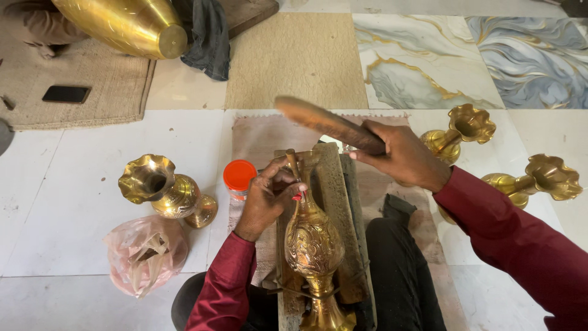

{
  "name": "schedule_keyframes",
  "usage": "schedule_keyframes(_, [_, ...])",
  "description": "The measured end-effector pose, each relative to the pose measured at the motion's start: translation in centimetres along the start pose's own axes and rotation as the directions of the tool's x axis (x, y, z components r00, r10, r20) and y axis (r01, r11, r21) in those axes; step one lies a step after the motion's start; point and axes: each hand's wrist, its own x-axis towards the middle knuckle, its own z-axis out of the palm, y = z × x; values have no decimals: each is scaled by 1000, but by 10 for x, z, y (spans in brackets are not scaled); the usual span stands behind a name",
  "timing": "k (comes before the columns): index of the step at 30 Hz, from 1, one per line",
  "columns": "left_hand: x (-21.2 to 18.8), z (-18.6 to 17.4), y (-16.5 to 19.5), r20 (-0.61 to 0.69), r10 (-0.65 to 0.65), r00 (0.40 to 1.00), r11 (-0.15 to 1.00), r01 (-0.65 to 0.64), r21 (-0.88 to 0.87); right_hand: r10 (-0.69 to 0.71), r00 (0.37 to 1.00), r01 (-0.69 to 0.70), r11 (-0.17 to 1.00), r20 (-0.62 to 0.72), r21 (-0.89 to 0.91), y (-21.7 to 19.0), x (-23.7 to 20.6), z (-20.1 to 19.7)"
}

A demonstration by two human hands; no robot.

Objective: The person sits on the floor and engraves decorative patterns into an ornate brass vase, holding a chisel against the surface and striking it with a wooden mallet, repositioning the vase and chisel as they work, with other finished brass vases around them.

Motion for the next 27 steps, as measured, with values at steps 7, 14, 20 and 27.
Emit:
schedule_keyframes(7, [-20,-96,8,5,-54,999,996,54,-75,-24,1000,22,988,-7,-155,-90,53,50])
schedule_keyframes(14, [-35,-154,12,-49,-109,993,994,110,25,-73,985,84,994,154,-70,-151,103,85])
schedule_keyframes(20, [-51,-167,11,-18,-102,995,993,103,50,-113,991,109,992,72,56,-172,100,98])
schedule_keyframes(27, [-62,-150,14,19,-156,988,986,154,65,-95,985,133,952,146,-277,-161,79,93])
